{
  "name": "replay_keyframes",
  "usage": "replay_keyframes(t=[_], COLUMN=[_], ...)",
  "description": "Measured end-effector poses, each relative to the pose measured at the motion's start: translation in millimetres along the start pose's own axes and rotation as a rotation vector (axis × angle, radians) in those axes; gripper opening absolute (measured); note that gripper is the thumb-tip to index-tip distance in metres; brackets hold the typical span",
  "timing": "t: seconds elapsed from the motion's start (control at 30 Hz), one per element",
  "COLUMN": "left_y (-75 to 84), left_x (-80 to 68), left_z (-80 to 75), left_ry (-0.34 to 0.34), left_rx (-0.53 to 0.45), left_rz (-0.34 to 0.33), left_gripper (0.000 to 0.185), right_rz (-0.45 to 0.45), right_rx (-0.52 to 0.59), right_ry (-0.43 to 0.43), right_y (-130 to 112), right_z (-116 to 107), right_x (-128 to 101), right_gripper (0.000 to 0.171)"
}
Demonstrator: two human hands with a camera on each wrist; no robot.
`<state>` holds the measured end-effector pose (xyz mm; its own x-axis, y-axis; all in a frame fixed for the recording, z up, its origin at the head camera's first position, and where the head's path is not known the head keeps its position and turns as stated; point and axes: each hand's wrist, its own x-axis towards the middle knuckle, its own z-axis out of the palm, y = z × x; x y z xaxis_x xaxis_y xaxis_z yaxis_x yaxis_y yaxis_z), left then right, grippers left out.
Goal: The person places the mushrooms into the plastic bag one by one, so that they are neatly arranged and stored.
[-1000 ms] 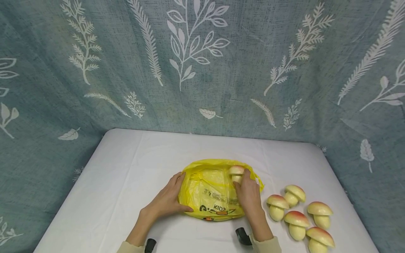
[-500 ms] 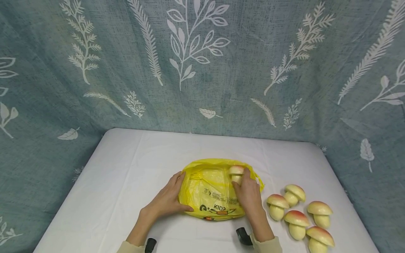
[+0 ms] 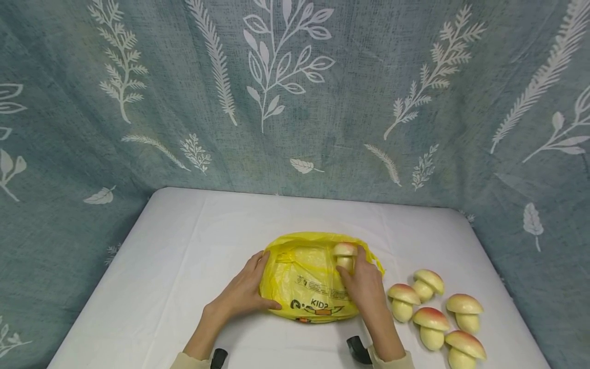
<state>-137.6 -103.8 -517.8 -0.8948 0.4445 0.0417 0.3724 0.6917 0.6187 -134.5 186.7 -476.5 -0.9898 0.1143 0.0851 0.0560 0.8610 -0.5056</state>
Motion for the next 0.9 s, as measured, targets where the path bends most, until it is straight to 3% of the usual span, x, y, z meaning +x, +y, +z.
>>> replay_keyframes(t=[0.17,0.47,0.9], left_y=[-1.1,-0.4,0.3], left_x=[-0.7,-1.8,-1.7], left_z=[0.7,0.6,1.1], left_ry=[-0.007,-0.011,-0.013], left_rx=[0.001,0.000,0.001], left_rz=[-0.007,-0.011,-0.001], left_gripper=[0.129,0.129,0.127], right_rz=[0.020,-0.051,-0.141], right_rx=[0.036,0.119,0.124], right_ry=[0.008,0.092,0.289], right_y=[-5,-5,6], right_z=[-10,-24,-34], right_x=[-4,-13,-35], right_gripper=[0.073,0.067,0.052])
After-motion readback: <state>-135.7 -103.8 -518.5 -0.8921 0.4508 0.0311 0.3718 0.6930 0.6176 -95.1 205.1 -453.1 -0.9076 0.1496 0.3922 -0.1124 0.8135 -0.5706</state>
